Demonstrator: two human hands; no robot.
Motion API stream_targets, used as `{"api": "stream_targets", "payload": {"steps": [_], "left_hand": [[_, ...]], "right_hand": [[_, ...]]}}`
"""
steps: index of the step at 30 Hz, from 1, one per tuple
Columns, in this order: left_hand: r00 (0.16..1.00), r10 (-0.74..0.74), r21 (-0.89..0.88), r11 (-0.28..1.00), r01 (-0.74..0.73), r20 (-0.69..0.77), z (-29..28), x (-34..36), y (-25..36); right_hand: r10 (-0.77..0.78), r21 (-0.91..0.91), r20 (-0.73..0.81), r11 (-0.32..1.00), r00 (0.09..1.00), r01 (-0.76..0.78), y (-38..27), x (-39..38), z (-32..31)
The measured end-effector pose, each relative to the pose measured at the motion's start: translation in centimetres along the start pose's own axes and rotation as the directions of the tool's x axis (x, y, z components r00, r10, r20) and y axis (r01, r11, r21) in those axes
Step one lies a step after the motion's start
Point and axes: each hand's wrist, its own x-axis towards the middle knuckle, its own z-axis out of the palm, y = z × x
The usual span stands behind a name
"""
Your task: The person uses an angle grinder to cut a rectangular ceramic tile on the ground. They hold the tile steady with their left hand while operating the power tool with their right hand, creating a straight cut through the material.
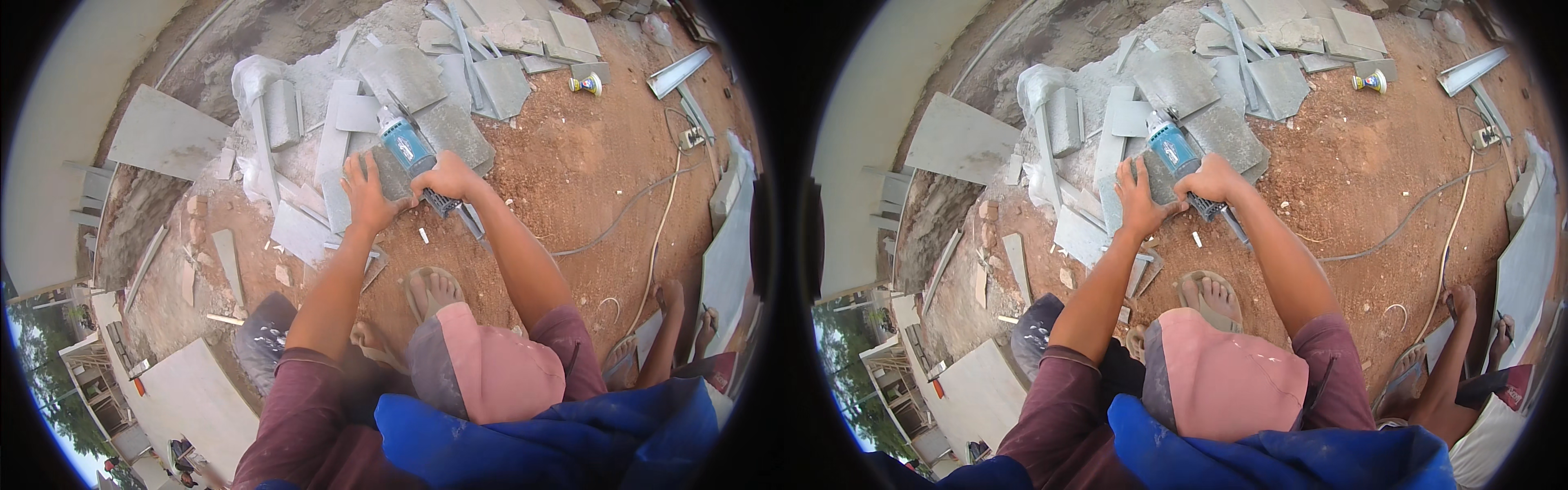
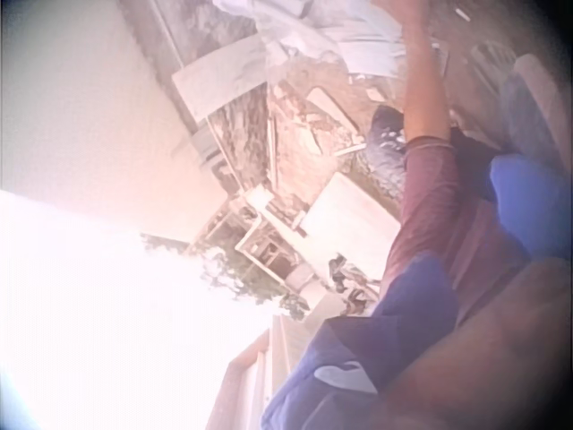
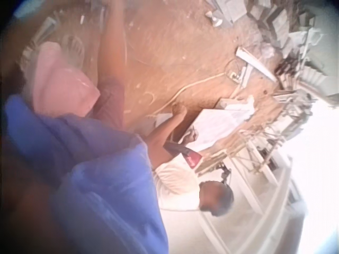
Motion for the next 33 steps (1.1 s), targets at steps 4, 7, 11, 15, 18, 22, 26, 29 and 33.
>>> {"api": "stream_targets", "payload": {"steps": [4,7,11,15,18,22,26,29,33], "left_hand": [[0.999,-0.038,-0.012,0.999,0.038,0.033,-0.3,-0.2,0.1],[0.999,-0.035,-0.024,0.999,0.036,0.031,-0.8,-0.1,0.7],[0.997,-0.047,0.016,0.999,0.046,0.054,-0.4,0.0,0.3],[0.998,0.06,0.047,0.997,-0.059,-0.021,0.9,0.0,-0.6],[0.998,0.07,-0.012,0.998,-0.07,0.009,0.7,-0.4,-1.1],[0.997,0.074,0.002,0.997,-0.074,0.018,1.0,0.4,-1.3],[0.997,0.073,0.008,0.997,-0.073,0.011,1.0,0.5,-1.5],[0.995,0.096,0.01,0.995,-0.096,0.01,1.1,0.7,-1.2],[0.995,0.1,0.027,0.995,-0.1,0.006,1.1,0.6,-1.5]], "right_hand": [[-0.009,-0.009,-0.013,1.0,1.0,0.009,0.0,-0.2,0.5],[0.016,-0.022,-0.034,1.0,0.999,-0.017,-0.4,-0.2,0.4],[-0.001,-0.077,-0.027,0.997,1.0,-0.001,-1.0,-1.0,0.0],[-0.084,-0.102,-0.012,0.991,0.996,0.082,1.5,0.5,0.3],[-0.146,-0.154,-0.056,0.979,0.988,0.136,1.9,1.1,0.5],[-0.153,-0.128,-0.042,0.981,0.987,0.147,2.4,2.0,0.7],[-0.153,-0.097,-0.008,0.984,0.988,0.152,2.7,2.5,0.9],[-0.159,-0.084,0.015,0.984,0.987,0.16,3.2,3.1,0.7],[-0.144,-0.166,-0.038,0.977,0.989,0.136,3.7,3.4,1.1]]}}
